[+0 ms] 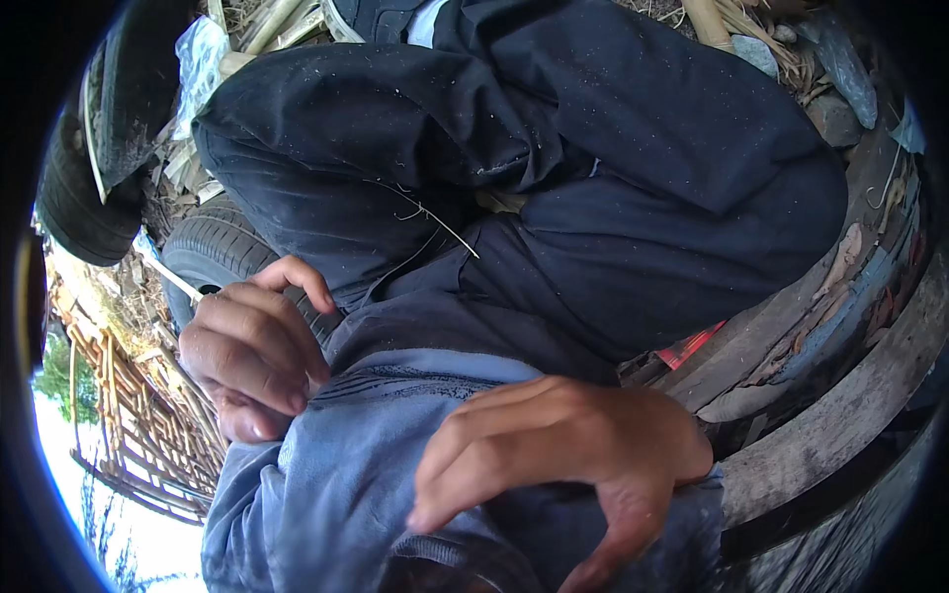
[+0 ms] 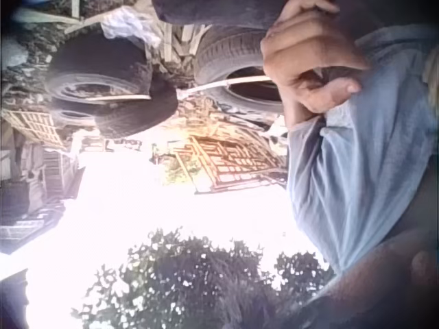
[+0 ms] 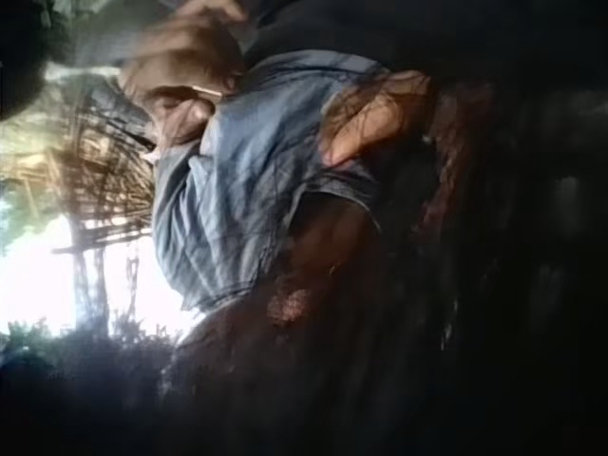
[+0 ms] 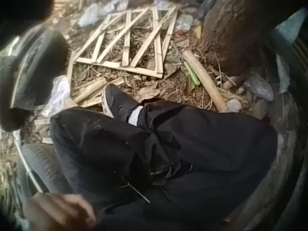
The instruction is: The person strips thin layers of bamboo from a piece of wood using a knife while sitting on the ground next to a bamboo frame.
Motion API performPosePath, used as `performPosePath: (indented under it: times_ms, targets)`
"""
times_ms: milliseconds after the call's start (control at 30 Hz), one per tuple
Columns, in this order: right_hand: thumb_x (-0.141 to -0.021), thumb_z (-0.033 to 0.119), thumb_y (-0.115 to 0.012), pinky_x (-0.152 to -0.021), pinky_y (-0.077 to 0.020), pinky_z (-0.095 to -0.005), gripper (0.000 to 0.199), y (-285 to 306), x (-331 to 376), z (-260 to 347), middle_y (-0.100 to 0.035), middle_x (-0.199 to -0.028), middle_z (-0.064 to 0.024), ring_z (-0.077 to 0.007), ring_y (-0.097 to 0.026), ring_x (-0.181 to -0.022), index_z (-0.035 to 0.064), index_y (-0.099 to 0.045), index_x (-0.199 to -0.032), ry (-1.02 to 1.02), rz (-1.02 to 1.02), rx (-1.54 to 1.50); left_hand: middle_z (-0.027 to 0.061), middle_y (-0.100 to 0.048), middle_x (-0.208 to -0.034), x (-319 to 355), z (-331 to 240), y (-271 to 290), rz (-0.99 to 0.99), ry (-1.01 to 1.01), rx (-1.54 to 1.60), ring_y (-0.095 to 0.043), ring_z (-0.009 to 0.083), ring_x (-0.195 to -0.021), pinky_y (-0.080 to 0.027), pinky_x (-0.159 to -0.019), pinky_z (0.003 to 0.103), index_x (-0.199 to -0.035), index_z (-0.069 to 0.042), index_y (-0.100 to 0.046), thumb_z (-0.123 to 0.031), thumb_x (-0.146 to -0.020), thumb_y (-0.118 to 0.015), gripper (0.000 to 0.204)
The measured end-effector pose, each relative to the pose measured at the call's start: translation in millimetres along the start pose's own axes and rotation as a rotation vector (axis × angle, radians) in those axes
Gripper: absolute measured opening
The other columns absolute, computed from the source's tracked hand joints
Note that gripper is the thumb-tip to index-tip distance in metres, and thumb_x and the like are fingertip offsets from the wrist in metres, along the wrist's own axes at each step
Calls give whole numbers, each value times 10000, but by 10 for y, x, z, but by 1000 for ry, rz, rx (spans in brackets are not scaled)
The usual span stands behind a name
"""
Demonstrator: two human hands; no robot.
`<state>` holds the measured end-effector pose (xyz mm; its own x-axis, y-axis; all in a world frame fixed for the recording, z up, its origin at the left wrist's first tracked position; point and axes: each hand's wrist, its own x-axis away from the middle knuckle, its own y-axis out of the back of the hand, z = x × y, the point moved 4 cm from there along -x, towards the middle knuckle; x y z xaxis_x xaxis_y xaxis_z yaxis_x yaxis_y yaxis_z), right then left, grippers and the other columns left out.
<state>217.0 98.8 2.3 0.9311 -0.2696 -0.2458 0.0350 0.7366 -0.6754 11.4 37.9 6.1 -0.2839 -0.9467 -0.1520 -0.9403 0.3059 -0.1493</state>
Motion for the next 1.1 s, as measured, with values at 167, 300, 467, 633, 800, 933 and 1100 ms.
performPosePath:
  times_ms: [167, 300, 467, 633, 800, 933, 1100]
  targets:
    - [-752, 396, -775, -918, -452, -369, 783, -436, -74, 83, -601, -1095, -152, -287, -595, -1058, -7, -446, -1338, 4, 117, 68, 112, -649, -733, 223, 65, 278, -336, 320, -228, -636, 200, -702, -501, -780, 367, -829, 31, -662, -160, -819, -696, 194]
    - [-806, 300, -752, -928, -463, -369, 674, -172, -372, 151, -608, -1160, -144, -258, -600, -1061, 22, -456, -1344, -235, -14, 462, 74, -617, -868, 420, 413, 862, -585, 473, -556, -634, 131, -767, -500, -681, 266, -927, 22, -643, -14, -849, -649, 86]
    - [-818, 366, -701, -880, -476, -411, 635, 41, -406, 785, -606, -1118, -169, -338, -607, -1020, 45, -470, -1315, -152, -209, 1196, 87, -593, -981, -238, 97, 917, -539, 280, -1051, -636, 201, -813, -499, -632, 286, -972, -22, -643, -26, -793, -674, 181]
    - [-802, 339, -737, -880, -487, -375, 646, 513, -443, 954, -618, -1069, -178, -315, -623, -1004, 70, -474, -1326, -431, -190, 1281, 79, -640, -828, -349, 263, 1282, -892, 196, -1255, -640, 275, -748, -513, -652, 358, -881, -78, -660, -123, -807, -656, 86]
    - [-818, 379, -694, -923, -473, -397, 660, 1167, -582, 924, -610, -1140, -231, -350, -606, -1064, 37, -458, -1330, -690, -205, 1388, 56, -646, -758, -353, 343, 1291, -805, 285, -1391, -647, 251, -728, -514, -649, 359, -810, -94, -648, -156, -787, -661, 67]
    - [-825, 366, -679, -952, -459, -415, 637, 1758, -644, 962, -596, -1202, -208, -347, -582, -1117, 28, -463, -1319, -851, -307, 1601, 43, -638, -748, -377, 370, 1261, -802, 283, -1384, -641, 234, -732, -513, -635, 354, -786, -92, -629, -161, -770, -664, 79]
    - [-802, 385, -695, -936, -470, -433, 618, 2629, -388, 829, -637, -1140, -201, -346, -603, -1094, 18, -497, -1258, -1065, -524, 1770, 31, -612, -720, -469, 476, 1271, -766, 284, -1406, -625, 215, -712, -510, -608, 348, -746, -99, -605, -161, -747, -664, 85]
